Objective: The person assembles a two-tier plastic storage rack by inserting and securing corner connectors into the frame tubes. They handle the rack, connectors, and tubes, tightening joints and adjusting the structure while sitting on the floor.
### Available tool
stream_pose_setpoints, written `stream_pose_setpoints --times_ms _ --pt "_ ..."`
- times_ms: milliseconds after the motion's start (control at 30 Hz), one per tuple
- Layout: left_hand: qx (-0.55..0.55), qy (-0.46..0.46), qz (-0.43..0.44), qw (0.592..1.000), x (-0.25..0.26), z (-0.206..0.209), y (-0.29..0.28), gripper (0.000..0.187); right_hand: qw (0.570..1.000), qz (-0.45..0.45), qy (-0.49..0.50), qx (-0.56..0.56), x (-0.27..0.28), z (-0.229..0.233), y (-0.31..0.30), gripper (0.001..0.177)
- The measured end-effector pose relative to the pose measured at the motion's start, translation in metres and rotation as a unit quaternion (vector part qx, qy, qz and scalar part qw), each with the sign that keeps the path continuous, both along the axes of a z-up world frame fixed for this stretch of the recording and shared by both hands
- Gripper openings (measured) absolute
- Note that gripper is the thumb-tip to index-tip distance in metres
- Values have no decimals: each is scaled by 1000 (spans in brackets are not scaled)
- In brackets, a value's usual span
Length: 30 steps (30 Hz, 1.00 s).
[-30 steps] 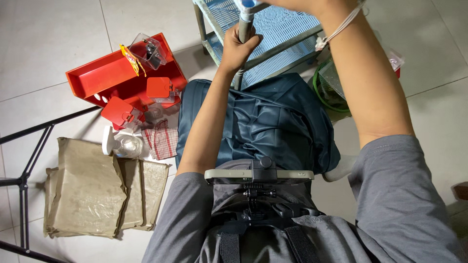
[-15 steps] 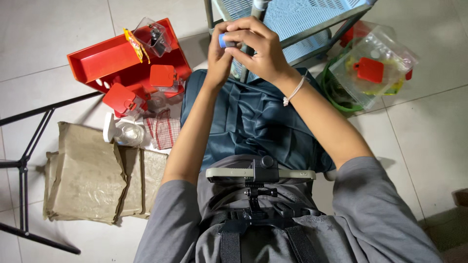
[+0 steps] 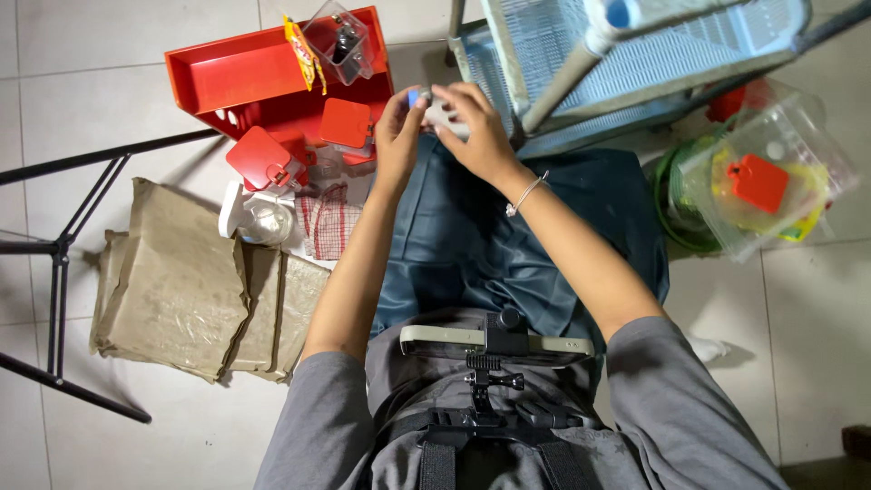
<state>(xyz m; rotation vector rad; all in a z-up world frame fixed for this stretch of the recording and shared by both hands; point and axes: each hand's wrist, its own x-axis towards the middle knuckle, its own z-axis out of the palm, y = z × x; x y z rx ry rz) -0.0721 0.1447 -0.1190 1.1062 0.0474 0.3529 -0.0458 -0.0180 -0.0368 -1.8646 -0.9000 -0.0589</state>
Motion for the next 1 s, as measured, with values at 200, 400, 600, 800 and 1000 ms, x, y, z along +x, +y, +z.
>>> stream_pose_setpoints --times_ms 200,400,600,800,1000 --pt "197 111 158 961 -23 -21 56 27 995 51 73 -50 2 -44 28 47" --pt "241 160 195 937 -78 -57 82 26 985 87 129 -68 -6 -76 56 44" --pt "167 209 164 950 -114 -122 78 26 983 56 167 -50 -4 -105 68 40" --pt "125 276 158 940 -39 -183 64 28 971 22 232 -59 11 -124 68 45" --pt "144 346 242 895 22 -208 60 33 963 -20 265 -36 29 -158 69 51"
